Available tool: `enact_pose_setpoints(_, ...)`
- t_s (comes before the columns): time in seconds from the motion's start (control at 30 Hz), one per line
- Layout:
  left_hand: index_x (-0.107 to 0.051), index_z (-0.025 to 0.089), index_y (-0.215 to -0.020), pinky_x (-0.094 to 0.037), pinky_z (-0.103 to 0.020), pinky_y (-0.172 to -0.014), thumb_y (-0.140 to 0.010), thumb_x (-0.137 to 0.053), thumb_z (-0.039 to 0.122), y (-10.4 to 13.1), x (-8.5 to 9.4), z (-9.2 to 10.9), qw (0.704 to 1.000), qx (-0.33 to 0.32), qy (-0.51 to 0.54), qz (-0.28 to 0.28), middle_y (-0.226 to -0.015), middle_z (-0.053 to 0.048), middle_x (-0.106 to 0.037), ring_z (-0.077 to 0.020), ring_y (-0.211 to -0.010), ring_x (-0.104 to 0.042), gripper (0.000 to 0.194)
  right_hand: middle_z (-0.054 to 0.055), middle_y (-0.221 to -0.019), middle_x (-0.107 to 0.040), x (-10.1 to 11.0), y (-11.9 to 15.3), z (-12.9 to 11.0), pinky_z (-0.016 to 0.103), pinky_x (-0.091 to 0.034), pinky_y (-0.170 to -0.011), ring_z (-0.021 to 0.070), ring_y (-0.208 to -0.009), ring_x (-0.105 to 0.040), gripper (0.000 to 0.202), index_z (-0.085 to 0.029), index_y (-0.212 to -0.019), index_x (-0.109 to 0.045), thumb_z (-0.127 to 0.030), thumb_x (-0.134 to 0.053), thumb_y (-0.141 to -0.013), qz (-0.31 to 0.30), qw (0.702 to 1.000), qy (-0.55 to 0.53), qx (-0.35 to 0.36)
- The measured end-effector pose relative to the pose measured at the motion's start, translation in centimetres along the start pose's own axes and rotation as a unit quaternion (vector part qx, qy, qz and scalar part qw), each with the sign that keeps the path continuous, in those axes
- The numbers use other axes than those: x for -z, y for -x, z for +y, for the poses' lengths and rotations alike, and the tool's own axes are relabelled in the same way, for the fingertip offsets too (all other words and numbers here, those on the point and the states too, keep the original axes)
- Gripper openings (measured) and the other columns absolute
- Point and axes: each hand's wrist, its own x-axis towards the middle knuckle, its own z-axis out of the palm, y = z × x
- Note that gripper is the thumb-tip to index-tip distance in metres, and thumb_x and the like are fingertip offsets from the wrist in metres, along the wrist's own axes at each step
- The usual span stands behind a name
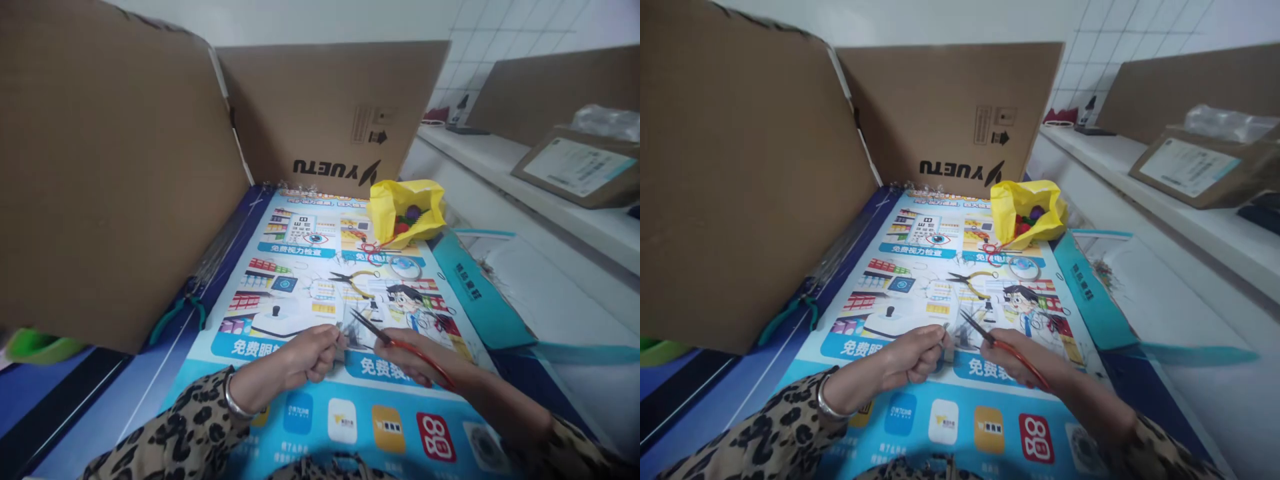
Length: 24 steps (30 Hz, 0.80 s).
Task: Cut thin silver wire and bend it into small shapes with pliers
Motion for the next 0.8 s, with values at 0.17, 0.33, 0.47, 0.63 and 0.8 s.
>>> enact_pose_setpoints(0.17,-0.043,0.02,-0.082,-0.009,-0.017,-0.036,-0.081,-0.04,0.054,0.6,1.8,1.4,0.994,-0.065,-0.05,0.078,-0.05,0.01,-0.022,-0.004,-0.038,-0.013,0.034,0.007,-0.093,-0.065,1.7,1.2,3.4,0.03,-0.044,-0.069,0.0221,-0.082,-0.059,0.032,-0.022,-0.098,-0.056,-0.045,-0.046,-0.077,0.189,0.951,0.243,0.024)
enact_pose_setpoints(0.33,-0.05,0.018,-0.077,-0.029,-0.019,-0.046,-0.08,-0.045,0.041,-0.5,3.8,5.9,0.87,-0.202,-0.389,0.228,-0.057,0.004,-0.043,-0.0073,-0.049,-0.038,0.024,0.011,-0.109,-0.062,1.2,2.8,8.7,0.032,-0.046,-0.074,0.027,-0.096,-0.059,0.042,-0.021,-0.114,-0.052,-0.041,-0.046,-0.078,0.259,0.917,0.303,-0.015)
enact_pose_setpoints(0.47,-0.06,0.023,-0.092,-0.037,-0.025,-0.06,-0.081,-0.045,0.031,-2.8,3.8,9.2,0.638,-0.206,-0.704,0.233,-0.077,-0.002,-0.063,-0.0166,-0.071,-0.056,0.021,0.014,-0.118,-0.058,-0.2,3.8,10.5,0.036,-0.043,-0.085,0.0283,-0.107,-0.054,0.043,-0.017,-0.116,-0.052,-0.037,-0.044,-0.079,0.264,0.905,0.333,-0.023)
enact_pose_setpoints(0.63,-0.063,0.022,-0.092,-0.039,-0.025,-0.059,-0.078,-0.045,0.015,-5.8,1.8,9.9,0.455,-0.196,-0.863,0.098,-0.076,-0.006,-0.066,-0.0178,-0.072,-0.06,0.024,0.013,-0.121,-0.056,-1.4,4.4,9.9,0.038,-0.043,-0.084,0.0284,-0.108,-0.053,0.041,-0.019,-0.117,-0.051,-0.033,-0.041,-0.08,0.244,0.909,0.335,-0.038)
enact_pose_setpoints(0.8,-0.064,0.017,-0.078,-0.04,-0.026,-0.057,-0.077,-0.046,0.01,-7.7,0.6,10.2,0.378,-0.178,-0.908,0.012,-0.074,-0.009,-0.066,-0.0181,-0.069,-0.061,0.019,0.012,-0.117,-0.058,-1.7,4.6,9.7,0.036,-0.044,-0.08,0.0281,-0.104,-0.056,0.039,-0.02,-0.115,-0.053,-0.032,-0.042,-0.079,0.254,0.909,0.328,-0.037)
